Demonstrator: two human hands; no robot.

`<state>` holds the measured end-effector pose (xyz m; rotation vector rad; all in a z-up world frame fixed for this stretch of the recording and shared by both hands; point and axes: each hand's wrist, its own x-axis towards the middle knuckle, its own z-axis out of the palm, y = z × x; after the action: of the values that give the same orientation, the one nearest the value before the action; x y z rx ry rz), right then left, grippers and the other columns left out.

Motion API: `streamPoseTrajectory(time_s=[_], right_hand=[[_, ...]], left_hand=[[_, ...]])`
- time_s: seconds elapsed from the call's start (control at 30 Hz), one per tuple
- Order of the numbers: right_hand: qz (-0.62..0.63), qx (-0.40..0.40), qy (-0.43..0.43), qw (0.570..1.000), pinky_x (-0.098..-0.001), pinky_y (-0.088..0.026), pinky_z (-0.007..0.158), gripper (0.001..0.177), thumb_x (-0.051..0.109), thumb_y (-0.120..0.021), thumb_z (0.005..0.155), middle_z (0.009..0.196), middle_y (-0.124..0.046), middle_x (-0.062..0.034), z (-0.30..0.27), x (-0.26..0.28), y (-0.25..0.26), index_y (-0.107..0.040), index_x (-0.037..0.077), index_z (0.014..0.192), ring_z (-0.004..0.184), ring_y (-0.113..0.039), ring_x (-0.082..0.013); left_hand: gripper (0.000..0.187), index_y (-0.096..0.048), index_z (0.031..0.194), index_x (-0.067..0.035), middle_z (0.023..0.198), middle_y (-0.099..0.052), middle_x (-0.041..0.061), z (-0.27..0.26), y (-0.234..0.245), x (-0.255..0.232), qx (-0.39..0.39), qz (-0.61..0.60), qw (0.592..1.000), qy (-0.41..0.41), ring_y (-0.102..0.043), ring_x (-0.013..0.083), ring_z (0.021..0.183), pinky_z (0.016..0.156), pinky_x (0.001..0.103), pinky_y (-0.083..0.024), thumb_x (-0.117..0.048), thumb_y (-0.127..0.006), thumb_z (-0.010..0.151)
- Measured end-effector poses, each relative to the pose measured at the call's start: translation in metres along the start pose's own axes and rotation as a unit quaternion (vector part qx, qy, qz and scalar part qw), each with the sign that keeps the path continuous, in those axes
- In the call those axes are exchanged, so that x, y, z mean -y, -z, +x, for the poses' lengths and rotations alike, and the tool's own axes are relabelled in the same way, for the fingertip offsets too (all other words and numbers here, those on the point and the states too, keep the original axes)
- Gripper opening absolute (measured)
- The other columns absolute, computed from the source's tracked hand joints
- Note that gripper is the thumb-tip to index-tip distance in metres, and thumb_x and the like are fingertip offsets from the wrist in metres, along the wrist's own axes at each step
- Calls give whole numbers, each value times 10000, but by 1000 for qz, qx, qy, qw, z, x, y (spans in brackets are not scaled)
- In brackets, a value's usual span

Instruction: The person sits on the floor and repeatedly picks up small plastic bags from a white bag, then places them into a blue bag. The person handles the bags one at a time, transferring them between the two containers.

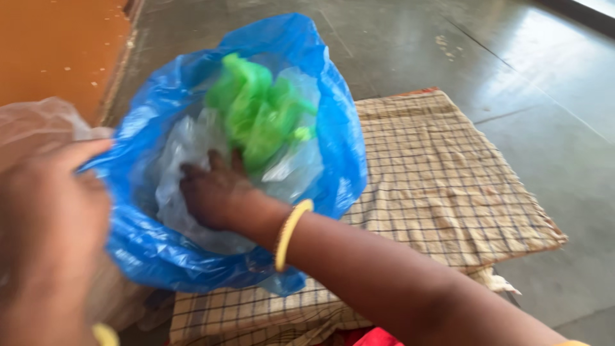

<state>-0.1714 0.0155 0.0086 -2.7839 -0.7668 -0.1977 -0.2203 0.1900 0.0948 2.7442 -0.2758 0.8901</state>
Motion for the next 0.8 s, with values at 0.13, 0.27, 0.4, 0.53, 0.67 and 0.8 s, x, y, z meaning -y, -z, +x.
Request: streamPoseTrajectory(time_s=[0.13, 0.27, 0.4, 0.53, 0.67, 0.8], right_hand=[[-23, -3, 1, 1000, -795, -166, 1123, 438, 315, -502, 924, 1561, -398, -86, -5, 1, -10, -616, 221, 1337, 1430, -293, -529], [-3, 5, -2, 1000, -683, -330, 1103, 408, 260, -534, 940, 1447, -527, -139, -14, 0, 17, -640, 279, 1333, 1376, -432, -496], [97, -11, 27, 995, -494, -567, 985, 465, 139, -575, 904, 1325, -640, -81, -27, -14, 67, -662, 284, 1337, 1171, -672, -313], [16, -113, -23, 993, -582, -451, 1101, 320, 124, -597, 967, 1243, -685, -45, -47, -35, 102, -721, 261, 1229, 1232, -640, -280], [-26, -147, -46, 988, -761, -223, 1081, 430, 132, -625, 807, 1306, -627, -118, -56, -53, 107, -726, 241, 1210, 1312, -475, -422], [-18, -56, -68, 996, -798, -163, 1090, 359, 161, -564, 870, 1332, -591, -149, -62, -62, 91, -719, 222, 1188, 1353, -412, -495]], left_hand=[[418, -767, 1251, -55, 1169, -680, 231, 0, 0, -15, -33, -21, 999, -22, -669, 396, 1053, 939, 438, -543, 105, -635, 887], [388, -741, 1201, 3, 1134, -663, 243, 3, 9, -43, -49, 1, 997, -63, -657, 405, 1044, 921, 449, -534, 64, -718, 818], [374, -733, 1159, 47, 1168, -661, 248, 0, 21, -83, -71, 51, 990, -111, -651, 410, 1063, 913, 463, -532, 9, -791, 792], [379, -750, 1187, -15, 1243, -685, 178, 6, 2, -110, -15, 50, 993, -109, -662, 388, 1074, 917, 464, -540, -12, -782, 809], [413, -686, 1264, -92, 1290, -624, 196, 22, -42, -119, 126, 56, 987, -78, -622, 455, 1081, 894, 509, -534, -170, -726, 860], [508, -562, 1360, -217, 1392, -501, 157, 35, -78, -118, 327, 62, 941, 56, -548, 474, 1179, 988, 533, -485, -342, -686, 884]])
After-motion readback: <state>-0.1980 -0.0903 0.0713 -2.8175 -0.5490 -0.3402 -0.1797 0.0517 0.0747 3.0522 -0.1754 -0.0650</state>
